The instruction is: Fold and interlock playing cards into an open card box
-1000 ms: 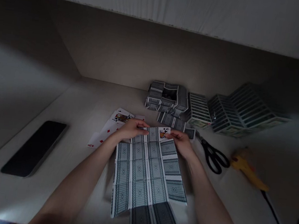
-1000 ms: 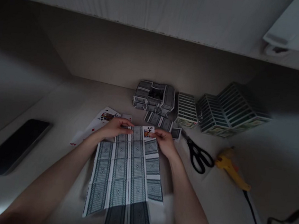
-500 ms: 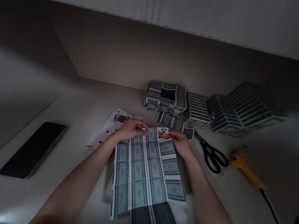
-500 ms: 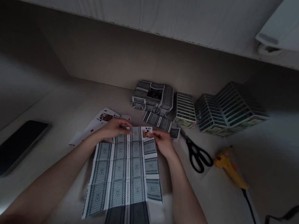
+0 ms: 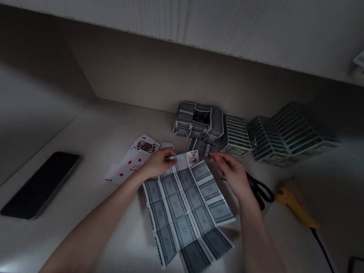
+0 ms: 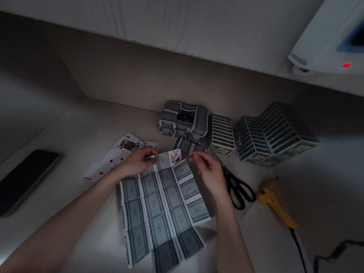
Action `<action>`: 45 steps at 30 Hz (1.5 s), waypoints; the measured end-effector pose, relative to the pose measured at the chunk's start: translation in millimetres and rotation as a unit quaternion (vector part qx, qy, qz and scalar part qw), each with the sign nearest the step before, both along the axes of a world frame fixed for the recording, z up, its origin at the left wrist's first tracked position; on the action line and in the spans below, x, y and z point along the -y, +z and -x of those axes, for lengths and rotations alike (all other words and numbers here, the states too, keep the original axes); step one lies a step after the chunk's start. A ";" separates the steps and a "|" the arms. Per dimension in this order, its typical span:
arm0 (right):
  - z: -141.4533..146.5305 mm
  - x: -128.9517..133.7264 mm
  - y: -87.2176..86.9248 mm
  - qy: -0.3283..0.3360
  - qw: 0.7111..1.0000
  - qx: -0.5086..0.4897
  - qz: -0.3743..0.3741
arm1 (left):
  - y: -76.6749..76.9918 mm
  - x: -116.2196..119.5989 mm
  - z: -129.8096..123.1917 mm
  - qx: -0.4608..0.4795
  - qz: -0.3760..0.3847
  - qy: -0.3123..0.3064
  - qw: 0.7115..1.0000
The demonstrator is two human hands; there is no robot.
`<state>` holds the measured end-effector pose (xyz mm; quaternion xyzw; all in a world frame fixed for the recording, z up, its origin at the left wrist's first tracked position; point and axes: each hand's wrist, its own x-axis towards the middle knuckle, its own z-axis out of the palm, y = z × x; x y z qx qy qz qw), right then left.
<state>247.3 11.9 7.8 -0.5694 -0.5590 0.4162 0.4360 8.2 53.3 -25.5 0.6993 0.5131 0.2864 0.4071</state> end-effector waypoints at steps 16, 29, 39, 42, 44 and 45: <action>44.3 30.4 12.5 0.268 0.868 0.416 -0.034 | 14.0 42.0 14.2 0.036 0.081 -0.003 0.996; 82.2 1.4 -39.0 0.041 0.978 0.203 -0.003 | -10.0 19.5 2.6 0.050 0.005 0.106 0.993; 94.1 -11.2 -48.0 0.052 0.996 0.075 0.021 | -14.1 29.3 7.1 -0.003 -0.034 0.128 0.991; 97.6 -13.2 -48.1 0.070 0.991 0.116 0.008 | -12.4 31.8 6.4 -0.044 -0.041 0.143 0.988; 99.3 -13.1 -48.3 0.066 0.990 0.126 -0.010 | -11.8 31.9 5.7 -0.048 -0.060 0.142 0.987; 100.0 -12.8 -48.3 0.062 0.989 0.134 -0.023 | -11.7 31.5 5.4 -0.043 -0.071 0.141 0.987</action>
